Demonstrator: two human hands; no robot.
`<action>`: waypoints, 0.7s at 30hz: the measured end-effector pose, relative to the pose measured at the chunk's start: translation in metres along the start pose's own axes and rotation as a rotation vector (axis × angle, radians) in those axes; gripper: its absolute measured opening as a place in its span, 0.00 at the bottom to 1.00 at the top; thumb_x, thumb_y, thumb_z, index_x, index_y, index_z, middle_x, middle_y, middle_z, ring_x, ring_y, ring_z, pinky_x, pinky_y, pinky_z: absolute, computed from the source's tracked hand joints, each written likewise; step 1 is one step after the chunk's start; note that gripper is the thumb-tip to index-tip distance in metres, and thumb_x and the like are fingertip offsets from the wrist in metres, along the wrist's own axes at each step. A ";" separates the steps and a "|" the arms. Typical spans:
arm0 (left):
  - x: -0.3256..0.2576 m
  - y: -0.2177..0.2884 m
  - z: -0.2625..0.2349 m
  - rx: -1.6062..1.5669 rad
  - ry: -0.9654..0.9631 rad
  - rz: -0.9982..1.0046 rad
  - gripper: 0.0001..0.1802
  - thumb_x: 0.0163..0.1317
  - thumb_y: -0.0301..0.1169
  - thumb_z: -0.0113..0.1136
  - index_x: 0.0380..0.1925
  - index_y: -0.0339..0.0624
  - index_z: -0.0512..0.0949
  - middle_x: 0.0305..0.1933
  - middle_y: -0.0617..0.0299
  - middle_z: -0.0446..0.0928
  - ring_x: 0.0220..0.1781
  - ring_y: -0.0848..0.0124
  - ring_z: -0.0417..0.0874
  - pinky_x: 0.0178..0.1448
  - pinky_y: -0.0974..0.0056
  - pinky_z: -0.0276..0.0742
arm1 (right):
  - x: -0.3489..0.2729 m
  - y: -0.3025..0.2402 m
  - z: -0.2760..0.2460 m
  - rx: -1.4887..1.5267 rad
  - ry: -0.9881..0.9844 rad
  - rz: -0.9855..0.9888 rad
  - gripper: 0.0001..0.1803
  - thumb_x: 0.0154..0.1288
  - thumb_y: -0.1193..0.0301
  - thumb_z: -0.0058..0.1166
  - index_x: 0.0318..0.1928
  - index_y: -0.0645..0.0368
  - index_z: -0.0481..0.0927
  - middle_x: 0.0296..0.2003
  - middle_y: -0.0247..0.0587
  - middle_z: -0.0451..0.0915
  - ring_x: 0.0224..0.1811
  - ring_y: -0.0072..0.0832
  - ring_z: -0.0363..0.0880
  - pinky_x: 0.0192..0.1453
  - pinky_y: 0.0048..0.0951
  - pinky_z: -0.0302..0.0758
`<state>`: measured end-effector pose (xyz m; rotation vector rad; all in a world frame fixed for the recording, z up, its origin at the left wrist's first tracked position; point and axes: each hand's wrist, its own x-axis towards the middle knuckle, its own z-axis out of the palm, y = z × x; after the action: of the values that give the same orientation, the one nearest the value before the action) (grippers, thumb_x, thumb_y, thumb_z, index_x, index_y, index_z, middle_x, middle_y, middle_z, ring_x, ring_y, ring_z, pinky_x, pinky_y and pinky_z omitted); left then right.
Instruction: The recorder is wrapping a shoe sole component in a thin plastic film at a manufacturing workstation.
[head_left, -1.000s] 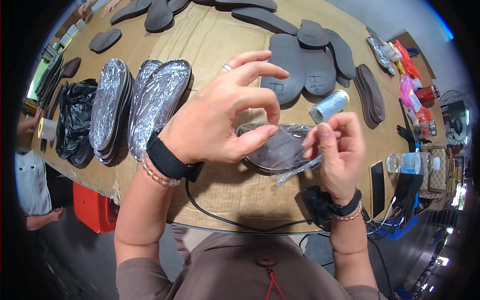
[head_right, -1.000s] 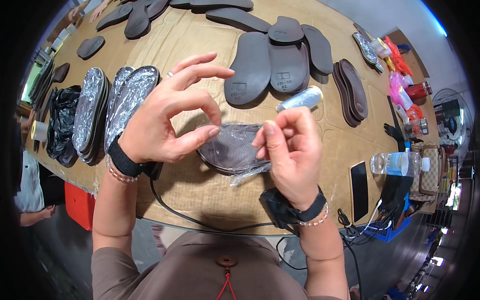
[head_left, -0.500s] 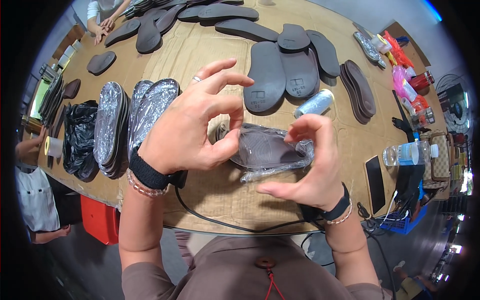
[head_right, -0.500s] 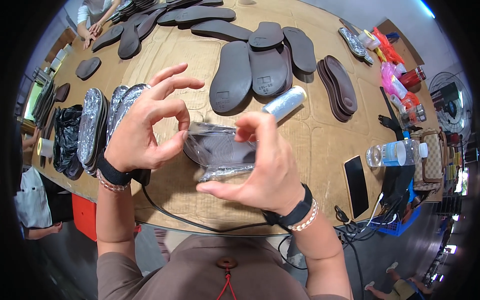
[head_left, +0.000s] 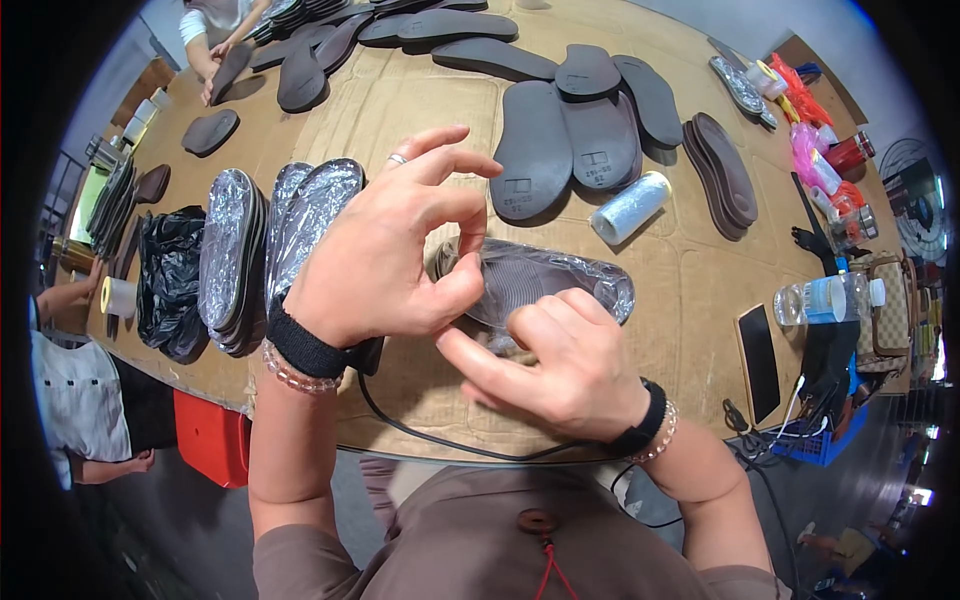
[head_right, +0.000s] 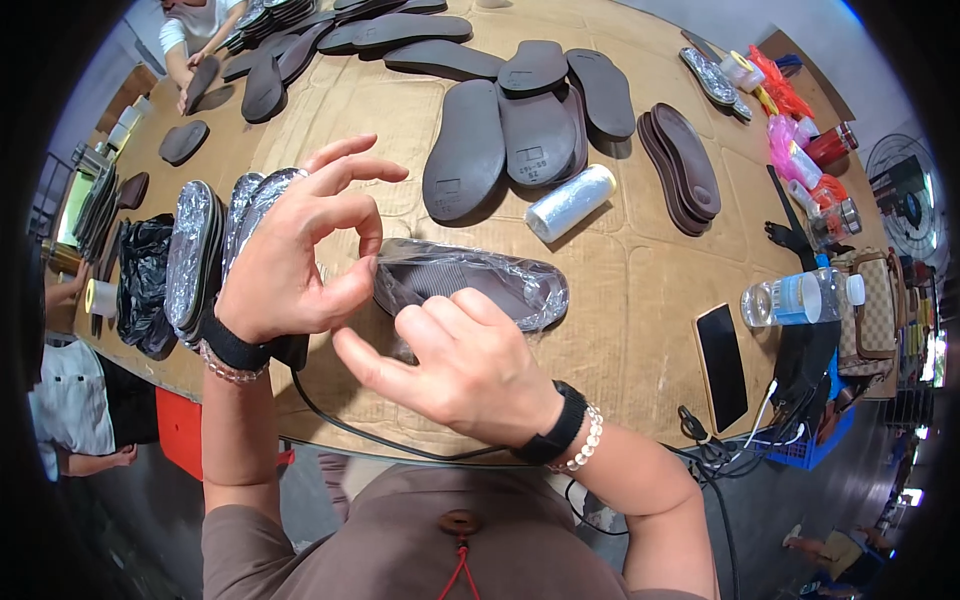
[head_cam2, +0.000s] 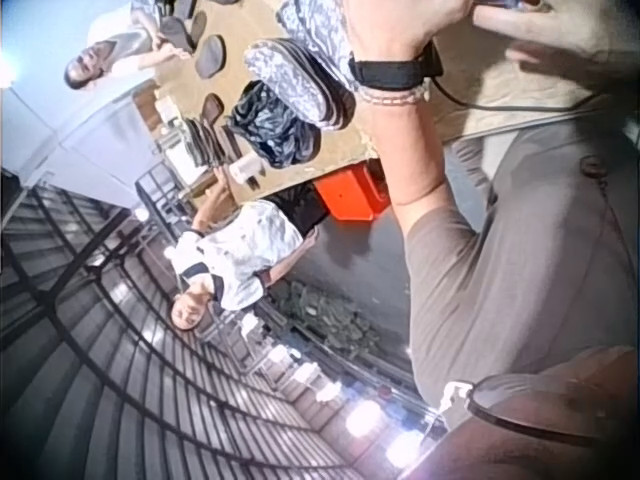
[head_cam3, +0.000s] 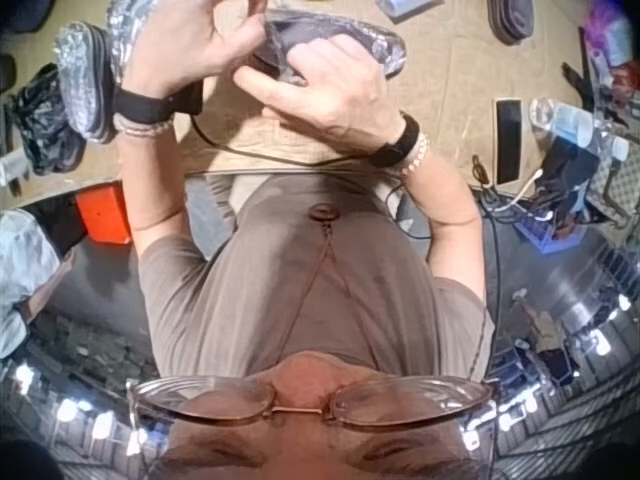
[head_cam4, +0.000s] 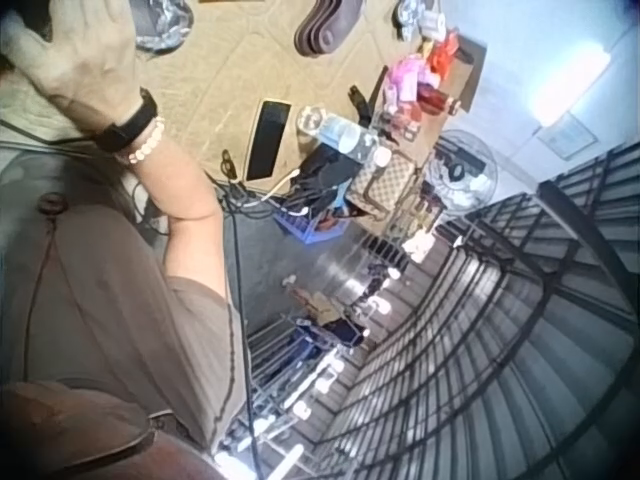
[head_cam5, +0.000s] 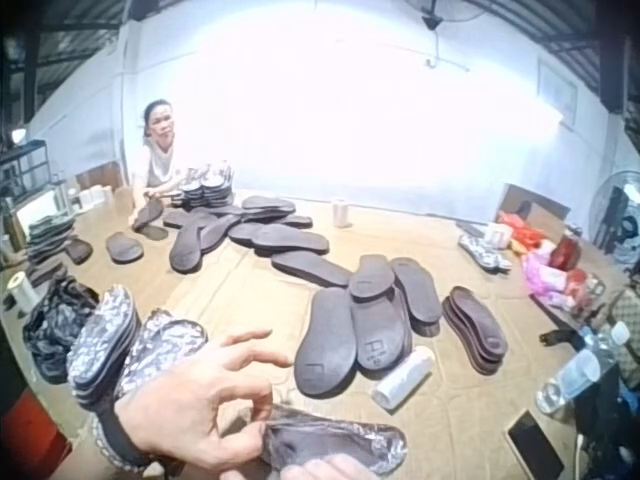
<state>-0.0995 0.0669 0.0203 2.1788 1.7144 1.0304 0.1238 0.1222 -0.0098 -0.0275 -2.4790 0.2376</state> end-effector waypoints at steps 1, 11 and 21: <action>0.000 0.000 0.000 -0.001 0.000 0.001 0.05 0.48 0.28 0.60 0.24 0.40 0.75 0.63 0.46 0.81 0.80 0.39 0.66 0.79 0.41 0.64 | -0.001 0.000 0.004 -0.055 -0.044 -0.011 0.19 0.54 0.69 0.68 0.48 0.57 0.84 0.34 0.35 0.74 0.33 0.31 0.76 0.40 0.32 0.74; -0.004 -0.002 -0.002 0.013 0.021 0.001 0.06 0.49 0.28 0.62 0.27 0.40 0.77 0.63 0.46 0.81 0.79 0.39 0.67 0.79 0.42 0.65 | -0.009 0.021 -0.001 0.439 0.285 0.378 0.14 0.54 0.86 0.60 0.41 0.60 0.86 0.36 0.43 0.83 0.36 0.36 0.84 0.43 0.33 0.79; 0.010 0.028 0.014 -0.112 -0.124 0.078 0.37 0.49 0.30 0.70 0.63 0.40 0.75 0.57 0.58 0.82 0.56 0.61 0.85 0.78 0.49 0.66 | -0.011 0.025 0.004 0.557 0.315 0.418 0.11 0.64 0.84 0.60 0.47 0.62 0.83 0.35 0.40 0.84 0.35 0.28 0.84 0.40 0.27 0.78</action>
<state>-0.0680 0.0711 0.0291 2.2040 1.4932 0.9619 0.1292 0.1451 -0.0240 -0.3223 -1.9973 1.0091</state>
